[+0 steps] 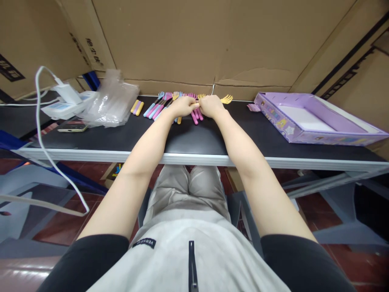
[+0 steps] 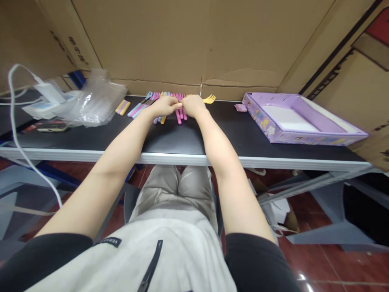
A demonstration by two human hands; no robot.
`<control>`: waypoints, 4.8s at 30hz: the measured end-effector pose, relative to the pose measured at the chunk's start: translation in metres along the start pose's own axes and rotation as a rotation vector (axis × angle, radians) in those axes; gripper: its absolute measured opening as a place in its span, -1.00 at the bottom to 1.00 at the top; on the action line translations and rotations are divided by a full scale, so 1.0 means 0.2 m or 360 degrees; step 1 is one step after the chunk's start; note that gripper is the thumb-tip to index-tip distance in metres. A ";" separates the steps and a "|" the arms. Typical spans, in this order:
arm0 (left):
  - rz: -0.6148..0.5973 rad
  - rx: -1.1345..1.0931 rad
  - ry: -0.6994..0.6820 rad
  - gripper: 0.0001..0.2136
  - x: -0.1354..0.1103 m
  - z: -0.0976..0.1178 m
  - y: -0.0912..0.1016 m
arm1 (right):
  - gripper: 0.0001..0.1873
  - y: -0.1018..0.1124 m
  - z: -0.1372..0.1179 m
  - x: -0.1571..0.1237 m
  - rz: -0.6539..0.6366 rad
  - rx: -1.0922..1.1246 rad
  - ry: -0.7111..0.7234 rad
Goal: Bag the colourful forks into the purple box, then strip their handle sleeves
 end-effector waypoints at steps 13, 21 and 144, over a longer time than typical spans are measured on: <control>0.0187 0.0232 -0.0113 -0.81 -0.02 0.02 0.02 | -0.52 -0.02 0.03 0.00 -0.0135 0.0212 -0.0188; 0.0075 0.0001 -0.0040 -0.75 0.00 0.01 0.06 | -0.44 0.03 -0.01 -0.03 -0.0106 -0.0030 -0.0093; 0.0178 0.0172 0.0013 -0.72 0.02 -0.04 0.04 | -0.41 0.03 0.11 -0.06 -0.0088 0.0103 -0.0256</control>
Point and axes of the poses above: each hand's wrist, its own x-axis towards the middle knuckle, its own y-axis out of the back of the hand, z = x × y, the point moved 5 cm from there along x, towards the middle knuckle, and after that the axes turned 2 degrees about -y, right-handed, at the moved point
